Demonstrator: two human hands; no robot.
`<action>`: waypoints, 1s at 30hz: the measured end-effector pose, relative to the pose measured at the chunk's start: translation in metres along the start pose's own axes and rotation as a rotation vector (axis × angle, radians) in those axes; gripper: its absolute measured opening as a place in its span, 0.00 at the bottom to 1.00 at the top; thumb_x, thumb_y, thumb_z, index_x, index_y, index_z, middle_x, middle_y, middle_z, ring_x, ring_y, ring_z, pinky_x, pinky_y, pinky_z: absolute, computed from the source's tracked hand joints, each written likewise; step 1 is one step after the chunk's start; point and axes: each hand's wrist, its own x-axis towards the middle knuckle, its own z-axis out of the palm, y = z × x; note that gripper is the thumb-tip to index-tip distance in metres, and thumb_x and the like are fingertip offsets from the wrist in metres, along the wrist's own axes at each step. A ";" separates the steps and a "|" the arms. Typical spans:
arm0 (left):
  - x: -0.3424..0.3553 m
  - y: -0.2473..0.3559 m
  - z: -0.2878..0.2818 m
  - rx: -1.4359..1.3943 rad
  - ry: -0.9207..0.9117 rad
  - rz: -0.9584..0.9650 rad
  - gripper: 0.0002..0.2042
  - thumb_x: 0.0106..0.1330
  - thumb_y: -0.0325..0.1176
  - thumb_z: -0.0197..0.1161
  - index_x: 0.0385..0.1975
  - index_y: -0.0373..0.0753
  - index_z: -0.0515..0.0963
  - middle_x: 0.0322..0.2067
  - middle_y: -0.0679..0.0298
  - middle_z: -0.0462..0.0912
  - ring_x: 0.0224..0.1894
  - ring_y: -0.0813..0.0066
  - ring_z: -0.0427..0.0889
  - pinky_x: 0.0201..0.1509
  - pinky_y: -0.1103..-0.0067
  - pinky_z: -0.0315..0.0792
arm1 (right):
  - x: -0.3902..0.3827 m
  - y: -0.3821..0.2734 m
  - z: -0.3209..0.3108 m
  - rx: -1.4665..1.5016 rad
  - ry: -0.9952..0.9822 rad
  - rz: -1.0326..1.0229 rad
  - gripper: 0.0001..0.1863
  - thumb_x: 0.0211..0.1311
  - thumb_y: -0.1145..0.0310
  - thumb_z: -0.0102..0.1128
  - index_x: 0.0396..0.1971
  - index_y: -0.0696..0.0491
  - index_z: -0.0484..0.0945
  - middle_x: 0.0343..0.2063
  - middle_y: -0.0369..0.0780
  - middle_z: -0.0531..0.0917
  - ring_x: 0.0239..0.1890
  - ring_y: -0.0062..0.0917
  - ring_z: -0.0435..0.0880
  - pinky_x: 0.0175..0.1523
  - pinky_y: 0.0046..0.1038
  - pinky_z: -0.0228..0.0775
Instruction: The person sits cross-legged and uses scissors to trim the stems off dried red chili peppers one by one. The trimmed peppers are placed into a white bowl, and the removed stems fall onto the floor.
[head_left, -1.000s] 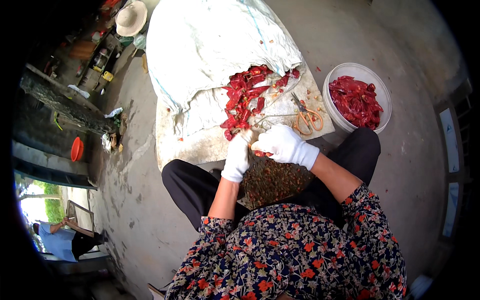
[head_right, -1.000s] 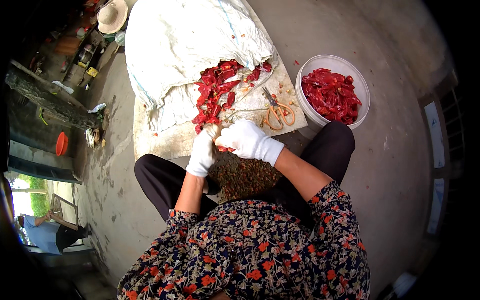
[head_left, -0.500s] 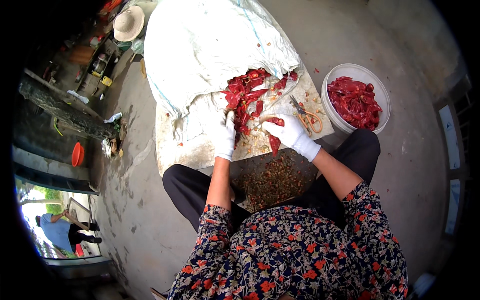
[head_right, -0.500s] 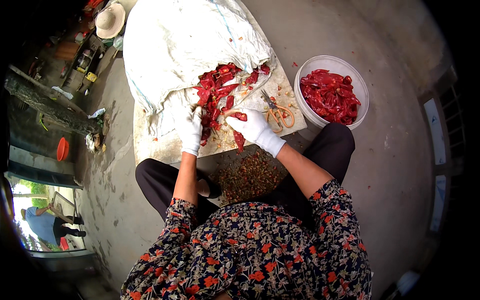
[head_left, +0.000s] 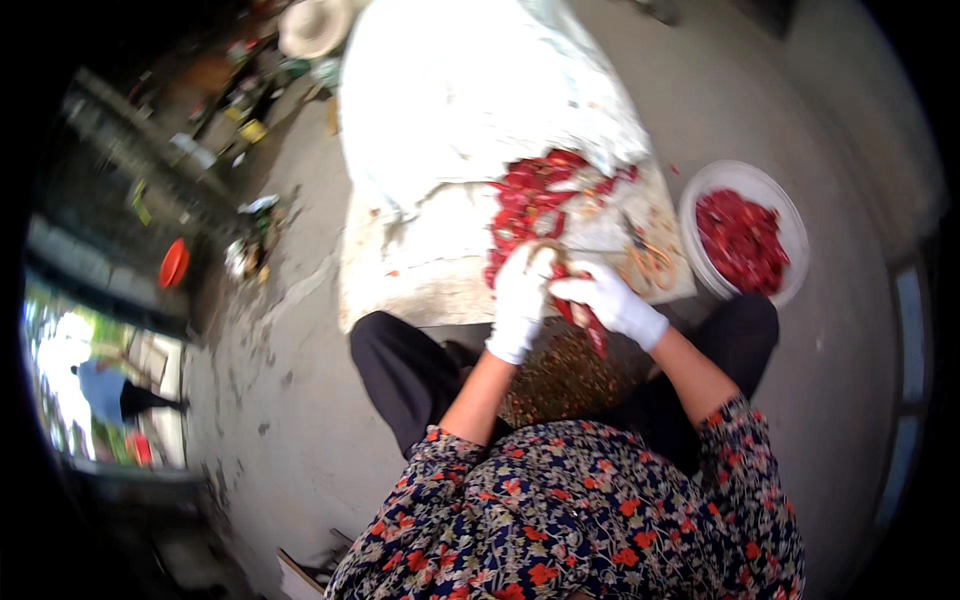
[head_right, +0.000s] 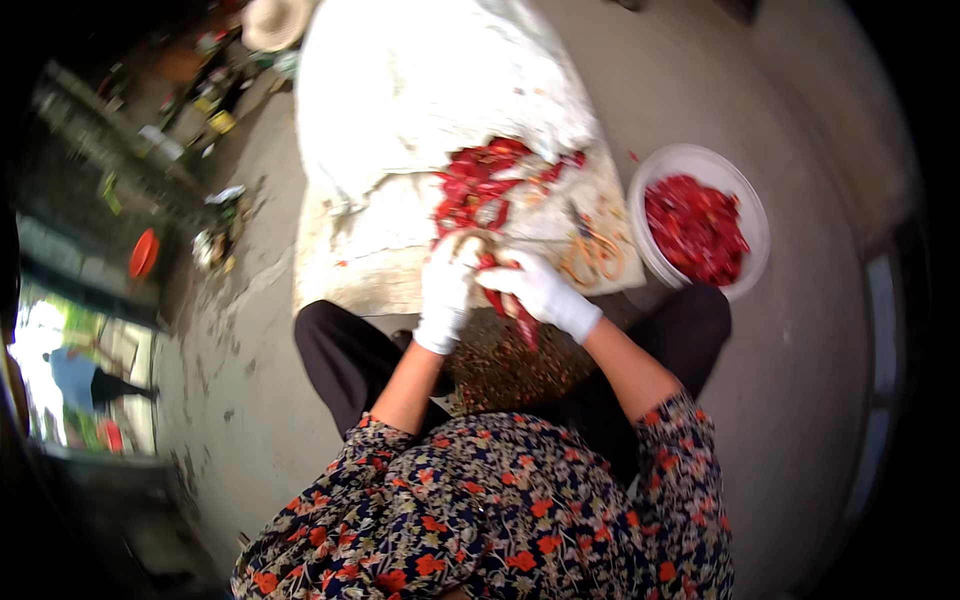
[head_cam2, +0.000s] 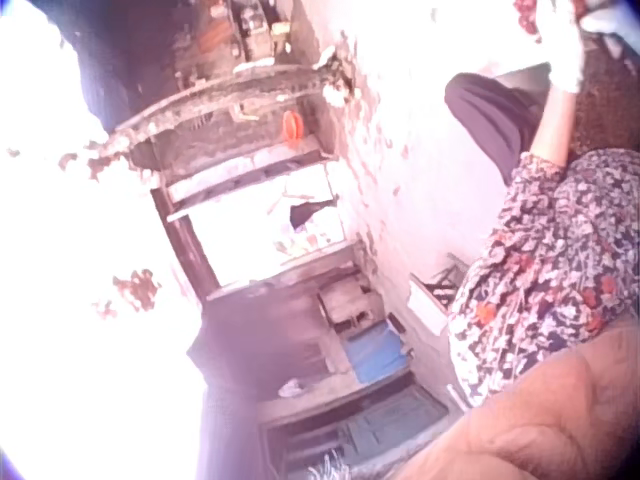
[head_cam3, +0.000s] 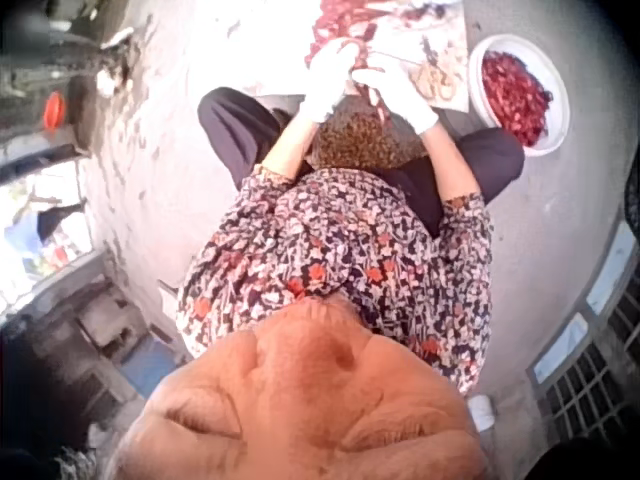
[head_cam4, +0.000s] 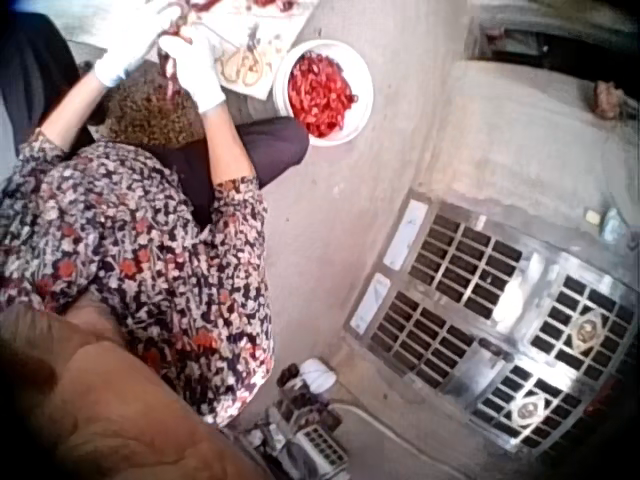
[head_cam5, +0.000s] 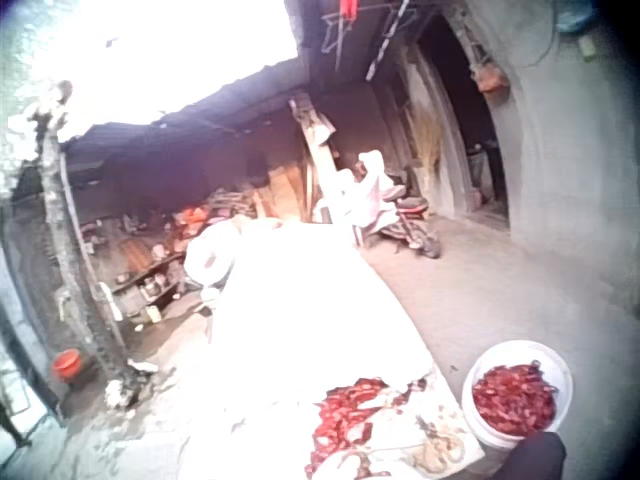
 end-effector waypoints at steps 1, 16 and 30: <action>-0.003 -0.004 0.000 0.042 0.002 0.031 0.13 0.77 0.37 0.63 0.49 0.33 0.83 0.40 0.59 0.86 0.43 0.72 0.84 0.51 0.74 0.78 | -0.003 0.005 -0.001 -0.040 0.028 0.030 0.09 0.70 0.63 0.65 0.38 0.53 0.82 0.23 0.30 0.80 0.19 0.13 0.75 0.24 0.22 0.66; 0.031 -0.043 -0.016 0.512 -0.039 -0.132 0.24 0.71 0.56 0.62 0.51 0.40 0.82 0.44 0.48 0.82 0.49 0.45 0.82 0.55 0.59 0.77 | -0.033 -0.028 0.014 -0.357 0.261 -0.143 0.10 0.65 0.71 0.70 0.44 0.55 0.83 0.33 0.30 0.81 0.33 0.12 0.77 0.39 0.21 0.72; 0.100 -0.084 -0.001 0.736 -0.014 -0.080 0.11 0.64 0.39 0.65 0.42 0.43 0.82 0.39 0.51 0.86 0.42 0.48 0.88 0.47 0.57 0.81 | -0.013 -0.035 -0.001 0.050 0.299 -0.148 0.14 0.68 0.71 0.66 0.51 0.55 0.78 0.40 0.34 0.84 0.39 0.18 0.82 0.45 0.23 0.75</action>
